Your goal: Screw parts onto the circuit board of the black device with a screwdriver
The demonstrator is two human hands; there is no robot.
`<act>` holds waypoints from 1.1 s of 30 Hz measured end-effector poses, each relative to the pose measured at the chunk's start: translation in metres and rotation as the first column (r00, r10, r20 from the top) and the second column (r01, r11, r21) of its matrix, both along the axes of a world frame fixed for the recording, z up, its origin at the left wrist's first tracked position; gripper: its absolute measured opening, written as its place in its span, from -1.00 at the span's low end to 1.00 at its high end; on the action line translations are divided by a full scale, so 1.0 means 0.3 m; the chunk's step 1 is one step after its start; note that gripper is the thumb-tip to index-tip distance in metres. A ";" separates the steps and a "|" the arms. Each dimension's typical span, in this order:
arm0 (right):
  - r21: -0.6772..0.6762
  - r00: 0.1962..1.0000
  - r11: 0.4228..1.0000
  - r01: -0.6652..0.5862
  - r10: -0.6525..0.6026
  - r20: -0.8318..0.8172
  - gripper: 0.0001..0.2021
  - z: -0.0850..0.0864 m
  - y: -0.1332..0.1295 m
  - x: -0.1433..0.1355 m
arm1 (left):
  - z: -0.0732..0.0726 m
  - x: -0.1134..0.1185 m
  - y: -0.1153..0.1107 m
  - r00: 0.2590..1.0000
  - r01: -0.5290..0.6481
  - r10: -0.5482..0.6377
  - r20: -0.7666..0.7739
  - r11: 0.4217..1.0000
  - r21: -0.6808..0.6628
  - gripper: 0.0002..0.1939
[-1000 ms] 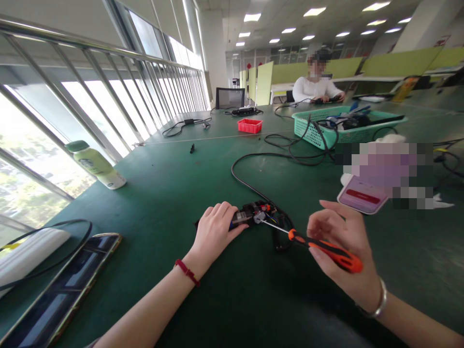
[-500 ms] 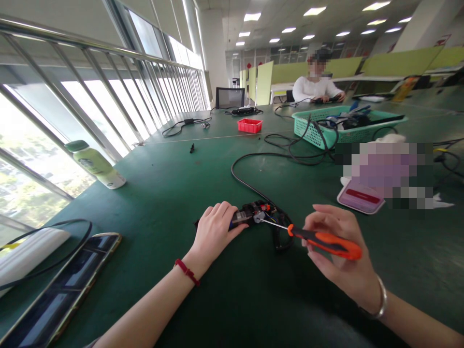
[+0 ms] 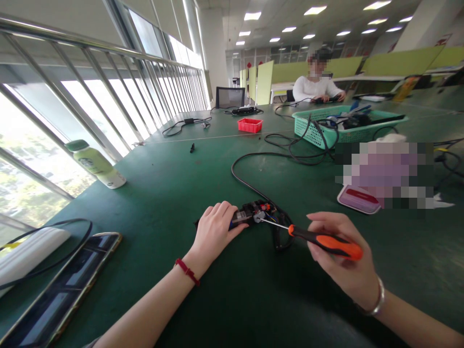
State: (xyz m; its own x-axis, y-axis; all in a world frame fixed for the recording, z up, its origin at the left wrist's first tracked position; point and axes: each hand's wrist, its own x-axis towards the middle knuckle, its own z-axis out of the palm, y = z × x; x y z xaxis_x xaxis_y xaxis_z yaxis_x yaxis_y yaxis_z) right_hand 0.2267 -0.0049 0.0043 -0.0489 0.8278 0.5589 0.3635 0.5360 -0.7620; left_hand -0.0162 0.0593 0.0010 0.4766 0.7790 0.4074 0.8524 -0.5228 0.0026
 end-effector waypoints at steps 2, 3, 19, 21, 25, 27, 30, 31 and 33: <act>0.029 0.998 0.999 -0.029 0.030 -0.060 -0.48 -0.001 0.005 -0.003 | 0.000 0.000 0.000 1.000 0.001 -0.001 0.001 1.000 0.007 -0.71; 0.028 0.997 0.998 -0.052 0.054 -0.062 -0.43 -0.001 0.007 -0.003 | 0.000 0.000 0.000 1.000 0.001 -0.001 0.000 1.000 0.008 -0.71; 0.066 1.000 0.998 0.014 -0.012 -0.029 -0.47 -0.002 0.006 -0.002 | 0.001 0.001 -0.001 1.000 -0.013 0.013 -0.002 1.000 -0.010 -0.71; 0.042 1.000 0.999 -0.004 0.004 0.008 -0.47 -0.002 0.004 0.003 | 0.002 0.001 -0.002 1.000 -0.012 0.012 -0.005 1.000 -0.017 -0.70; -0.073 0.995 0.997 0.003 0.004 0.101 -0.75 0.001 -0.012 0.011 | 0.005 0.001 -0.002 1.000 -0.006 0.006 -0.006 1.000 -0.017 -0.70; -0.110 0.994 0.994 0.012 0.000 0.109 -0.83 0.004 -0.018 0.009 | 0.005 0.000 -0.002 1.000 -0.005 0.005 -0.002 1.000 -0.015 -0.71; -0.101 0.994 0.994 0.028 -0.017 0.107 -0.81 0.007 -0.016 0.003 | 0.003 0.000 -0.002 1.000 -0.003 0.003 -0.001 1.000 -0.013 -0.71; -0.075 0.996 0.996 0.041 -0.035 0.087 -0.78 0.007 -0.013 0.001 | 0.002 0.000 -0.001 1.000 -0.004 0.004 -0.001 1.000 -0.011 -0.71; 0.006 0.998 0.998 0.066 -0.066 -0.009 -0.65 0.005 -0.005 -0.003 | 0.001 0.000 -0.001 1.000 -0.006 0.006 -0.003 1.000 -0.009 -0.71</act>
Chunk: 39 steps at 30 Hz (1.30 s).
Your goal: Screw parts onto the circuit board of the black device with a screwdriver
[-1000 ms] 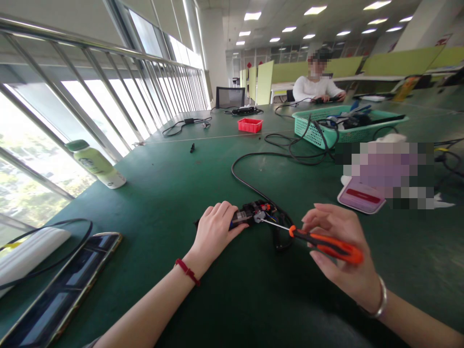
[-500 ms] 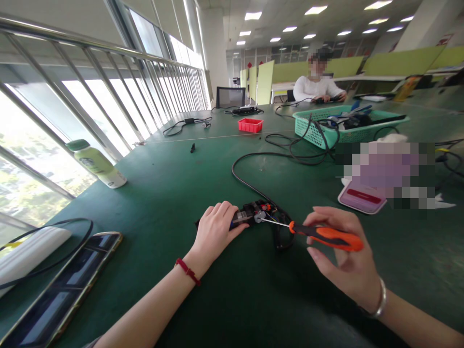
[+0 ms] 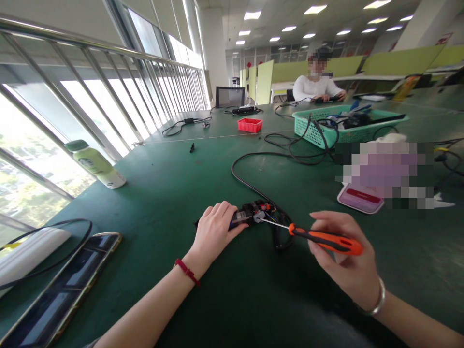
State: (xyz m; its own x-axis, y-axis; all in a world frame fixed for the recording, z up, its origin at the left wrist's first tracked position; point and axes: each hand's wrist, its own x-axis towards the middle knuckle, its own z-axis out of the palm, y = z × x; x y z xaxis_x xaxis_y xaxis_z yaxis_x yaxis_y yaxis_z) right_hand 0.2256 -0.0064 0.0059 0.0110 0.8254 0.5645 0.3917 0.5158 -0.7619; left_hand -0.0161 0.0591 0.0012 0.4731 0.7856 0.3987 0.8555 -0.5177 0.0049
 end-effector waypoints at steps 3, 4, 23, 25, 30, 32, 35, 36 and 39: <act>0.047 0.996 0.998 -0.030 0.034 -0.084 -0.50 -0.003 0.011 -0.002 | -0.002 -0.001 0.001 1.000 0.003 -0.003 0.004 1.000 -0.003 -0.71; 0.033 0.997 0.999 -0.043 0.045 -0.070 -0.49 -0.003 0.012 -0.001 | -0.003 -0.001 0.001 1.000 0.004 -0.004 0.005 1.000 -0.003 -0.71; -0.082 0.996 0.995 -0.054 0.047 -0.079 -0.57 0.000 0.012 0.003 | -0.004 -0.003 0.000 1.000 0.007 -0.008 0.010 1.000 0.014 -0.73; -0.131 0.997 0.989 -0.075 0.073 -0.022 -0.65 0.003 0.007 0.003 | -0.001 -0.002 -0.001 1.000 0.004 -0.004 0.006 1.000 0.009 -0.73; -0.112 0.993 0.993 -0.034 0.046 0.106 -0.85 0.017 -0.010 -0.001 | -0.002 -0.002 -0.001 1.000 -0.002 0.002 0.001 1.000 -0.005 -0.71; -0.072 0.995 0.997 -0.004 0.011 0.095 -0.83 0.018 -0.008 -0.004 | -0.005 -0.003 0.001 1.000 -0.005 0.005 -0.001 1.000 -0.010 -0.70; -0.007 1.000 1.000 0.029 -0.029 -0.006 -0.70 0.011 0.001 -0.007 | -0.007 -0.003 0.002 1.000 -0.008 0.008 -0.002 1.000 -0.011 -0.70; -0.001 0.999 1.000 0.018 -0.018 -0.048 -0.64 0.008 0.003 -0.007 | -0.006 -0.003 0.002 1.000 -0.007 0.007 -0.002 1.000 -0.009 -0.70; -0.037 0.994 0.998 -0.048 0.045 -0.096 -0.55 0.000 0.001 -0.002 | -0.003 -0.002 0.000 1.000 0.000 0.000 0.000 1.000 -0.002 -0.71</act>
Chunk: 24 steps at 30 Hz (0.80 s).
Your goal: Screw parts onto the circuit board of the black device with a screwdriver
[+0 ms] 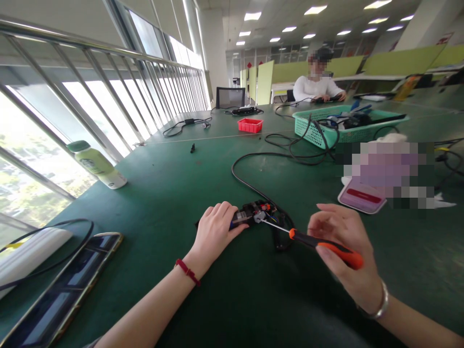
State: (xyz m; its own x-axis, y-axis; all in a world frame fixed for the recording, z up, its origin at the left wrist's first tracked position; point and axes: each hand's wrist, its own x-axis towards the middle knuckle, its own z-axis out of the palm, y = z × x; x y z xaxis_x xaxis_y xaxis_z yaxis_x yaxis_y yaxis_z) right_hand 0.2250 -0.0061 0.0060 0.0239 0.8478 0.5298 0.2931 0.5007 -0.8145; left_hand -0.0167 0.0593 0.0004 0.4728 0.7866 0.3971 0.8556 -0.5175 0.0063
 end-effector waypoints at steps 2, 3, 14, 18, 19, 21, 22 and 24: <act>-0.063 0.998 0.997 -0.034 0.036 0.042 -0.61 -0.001 -0.008 0.004 | 0.001 0.000 -0.001 1.000 0.002 -0.002 0.001 1.000 -0.001 -0.71; -0.094 0.996 0.995 -0.044 0.051 0.069 -0.66 -0.001 -0.013 0.006 | 0.002 -0.001 -0.001 1.000 0.003 -0.003 0.002 1.000 -0.001 -0.71; 0.071 1.000 0.997 0.018 -0.018 0.005 -0.61 0.000 -0.005 -0.012 | 0.005 0.002 -0.001 1.000 -0.012 0.012 -0.007 1.000 -0.005 -0.71; 0.019 0.998 0.999 -0.044 0.043 0.054 -0.54 -0.002 -0.011 -0.008 | 0.004 0.000 -0.001 1.000 -0.007 0.007 -0.006 1.000 0.009 -0.71; -0.011 0.996 0.998 -0.061 0.062 0.069 -0.56 -0.002 -0.015 -0.004 | 0.004 0.000 -0.001 1.000 -0.005 0.005 -0.006 1.000 0.012 -0.71; -0.071 0.991 0.995 -0.074 0.081 0.108 -0.69 -0.001 -0.021 0.003 | 0.004 0.000 -0.002 1.000 -0.004 0.004 -0.007 1.000 0.014 -0.71; -0.088 0.989 0.994 -0.071 0.082 0.127 -0.76 0.000 -0.023 0.006 | 0.005 0.001 -0.002 1.000 -0.004 0.004 -0.009 1.000 0.012 -0.71; -0.098 0.986 0.994 -0.040 0.055 0.158 -0.86 0.002 -0.022 0.008 | 0.006 0.002 -0.003 1.000 -0.008 0.008 -0.011 1.000 0.006 -0.71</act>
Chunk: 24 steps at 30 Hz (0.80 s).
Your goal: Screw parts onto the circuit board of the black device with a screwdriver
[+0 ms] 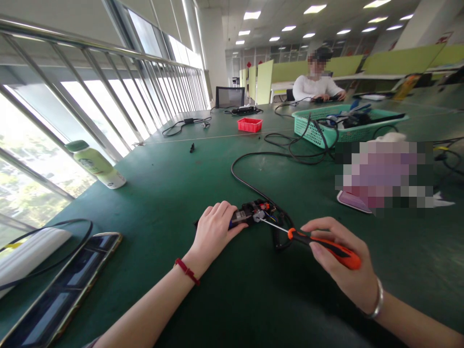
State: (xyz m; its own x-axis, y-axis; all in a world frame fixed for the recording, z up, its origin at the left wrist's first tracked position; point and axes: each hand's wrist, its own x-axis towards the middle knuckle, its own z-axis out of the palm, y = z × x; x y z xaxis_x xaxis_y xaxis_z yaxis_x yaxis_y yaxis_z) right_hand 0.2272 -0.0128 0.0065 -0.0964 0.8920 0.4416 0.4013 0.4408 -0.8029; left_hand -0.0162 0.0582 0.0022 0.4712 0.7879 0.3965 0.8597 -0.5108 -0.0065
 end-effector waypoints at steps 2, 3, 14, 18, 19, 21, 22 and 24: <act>0.035 1.000 0.999 0.025 -0.025 -0.015 -0.83 0.000 0.005 -0.003 | 0.001 0.001 0.000 1.000 -0.003 0.003 0.002 1.000 -0.009 -0.71; 0.064 0.999 0.997 0.032 -0.029 -0.042 -0.78 -0.001 0.008 -0.006 | 0.001 0.001 0.000 1.000 -0.004 0.004 0.004 1.000 -0.012 -0.71; -0.008 0.996 0.996 -0.086 0.087 0.011 -0.75 -0.006 0.008 -0.003 | -0.005 -0.001 0.002 1.000 -0.002 0.002 0.011 1.000 -0.011 -0.72; -0.013 0.998 0.999 -0.051 0.051 0.024 -0.79 -0.004 0.009 -0.004 | -0.004 0.000 0.003 1.000 -0.006 0.006 0.005 1.000 -0.012 -0.72; 0.012 1.000 0.999 -0.030 0.030 0.010 -0.77 -0.004 0.011 -0.006 | -0.005 0.000 0.003 1.000 -0.006 0.006 0.005 1.000 -0.011 -0.72; 0.082 0.998 0.997 0.009 -0.005 -0.055 -0.68 -0.004 0.013 -0.012 | -0.006 0.000 0.004 1.000 -0.005 0.005 0.005 1.000 -0.010 -0.72; 0.111 0.996 0.994 0.011 -0.001 -0.088 -0.61 -0.004 0.015 -0.015 | -0.006 0.000 0.004 1.000 -0.006 0.006 0.005 1.000 -0.009 -0.72; 0.144 0.994 0.990 -0.006 0.022 -0.111 -0.52 -0.002 0.017 -0.019 | -0.005 0.000 0.003 1.000 -0.006 0.006 0.006 1.000 -0.008 -0.72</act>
